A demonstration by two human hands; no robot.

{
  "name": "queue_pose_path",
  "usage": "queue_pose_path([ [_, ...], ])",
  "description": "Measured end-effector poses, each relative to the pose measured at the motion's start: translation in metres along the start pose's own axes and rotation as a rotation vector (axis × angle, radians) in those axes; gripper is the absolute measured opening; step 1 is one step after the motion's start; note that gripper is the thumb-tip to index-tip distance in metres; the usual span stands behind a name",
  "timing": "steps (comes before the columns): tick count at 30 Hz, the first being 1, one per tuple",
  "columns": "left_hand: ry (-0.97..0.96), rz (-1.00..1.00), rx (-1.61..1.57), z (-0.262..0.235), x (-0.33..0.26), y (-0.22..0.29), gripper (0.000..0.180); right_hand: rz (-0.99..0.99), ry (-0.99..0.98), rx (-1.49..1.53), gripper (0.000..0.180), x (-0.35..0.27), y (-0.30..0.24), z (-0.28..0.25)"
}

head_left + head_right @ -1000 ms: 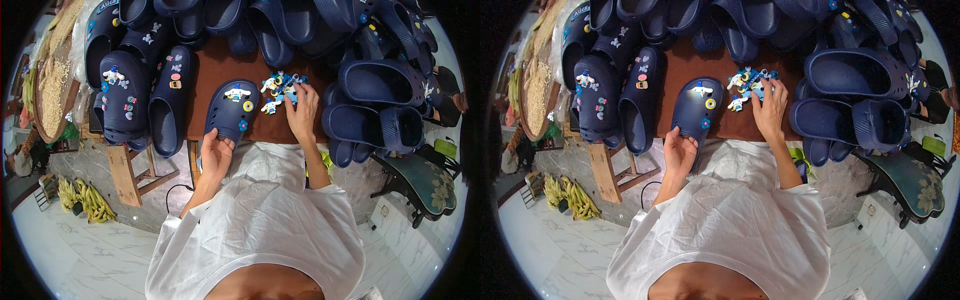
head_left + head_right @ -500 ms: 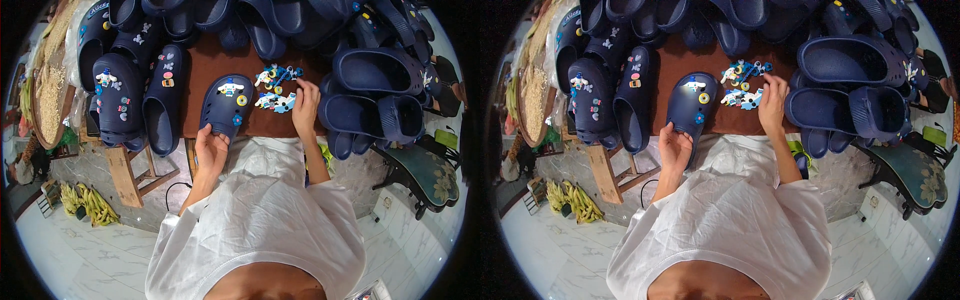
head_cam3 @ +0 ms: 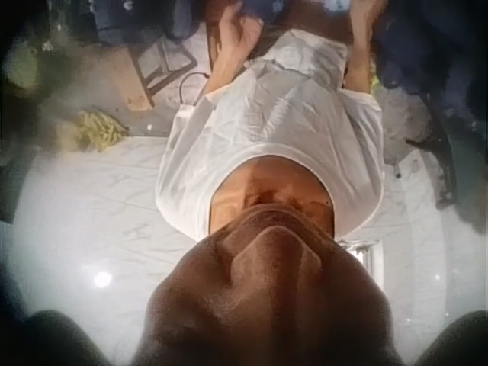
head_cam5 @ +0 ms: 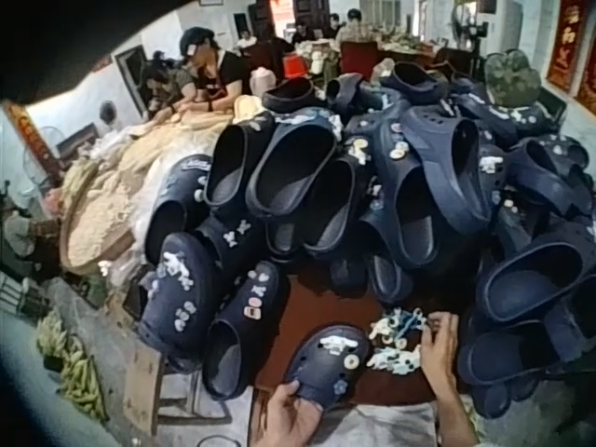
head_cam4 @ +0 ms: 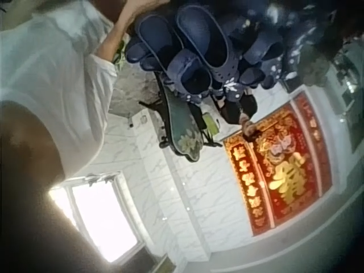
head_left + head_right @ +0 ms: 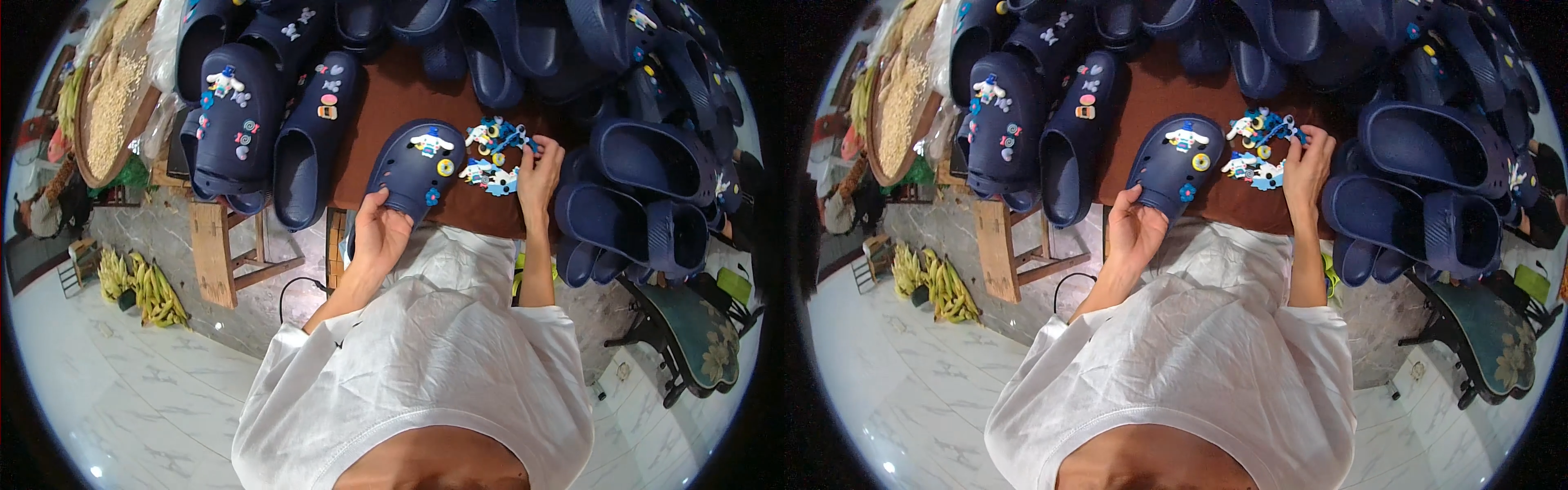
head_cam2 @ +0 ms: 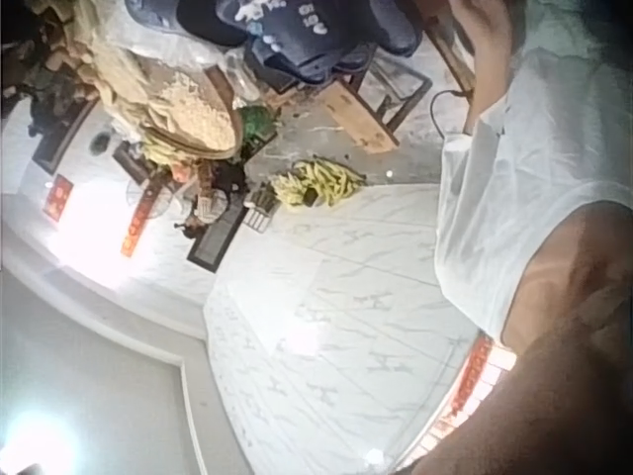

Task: Attaching decorative plastic charms to the holes of navy blue clogs.

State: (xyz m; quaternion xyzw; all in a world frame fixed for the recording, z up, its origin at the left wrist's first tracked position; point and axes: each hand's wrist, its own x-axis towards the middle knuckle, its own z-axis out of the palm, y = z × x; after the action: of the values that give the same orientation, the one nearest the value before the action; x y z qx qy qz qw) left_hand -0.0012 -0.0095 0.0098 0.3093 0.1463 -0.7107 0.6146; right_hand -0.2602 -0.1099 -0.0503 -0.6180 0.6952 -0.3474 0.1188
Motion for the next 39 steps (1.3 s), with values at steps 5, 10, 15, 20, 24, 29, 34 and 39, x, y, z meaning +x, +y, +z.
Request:
queue_pose_path([
  [5, -0.020, -0.046, -0.021, 0.000, -0.002, 0.002, 0.044, 0.064, -0.078, 0.352, 0.022, -0.020, -0.042, -0.017],
  [10, 0.003, -0.013, 0.081, 0.004, -0.008, -0.003, 0.048, -0.149, -0.235, 0.522, 0.019, -0.029, -0.100, -0.028],
  [15, -0.014, 0.006, 0.250, 0.008, -0.017, -0.008, 0.037, -0.213, -0.337, 0.508, 0.018, -0.032, -0.140, -0.022],
  [20, 0.019, 0.051, 0.257, 0.010, -0.019, -0.014, 0.034, -0.339, -0.310, 0.455, 0.018, -0.035, -0.144, -0.011],
  [24, 0.004, 0.051, 0.241, 0.007, -0.016, -0.018, 0.032, -0.354, -0.347, 0.484, 0.019, -0.038, -0.144, -0.011],
  [29, 0.047, 0.042, 0.212, 0.013, -0.015, -0.019, 0.031, -0.510, -0.299, 0.450, 0.019, -0.041, -0.144, -0.012],
  [34, 0.082, 0.095, 0.249, 0.020, -0.014, -0.022, 0.033, -0.509, -0.342, 0.448, 0.018, -0.042, -0.145, -0.015],
  [39, 0.099, 0.111, 0.281, 0.030, -0.014, -0.020, 0.029, -0.407, -0.371, 0.467, 0.016, -0.043, -0.148, -0.017],
])
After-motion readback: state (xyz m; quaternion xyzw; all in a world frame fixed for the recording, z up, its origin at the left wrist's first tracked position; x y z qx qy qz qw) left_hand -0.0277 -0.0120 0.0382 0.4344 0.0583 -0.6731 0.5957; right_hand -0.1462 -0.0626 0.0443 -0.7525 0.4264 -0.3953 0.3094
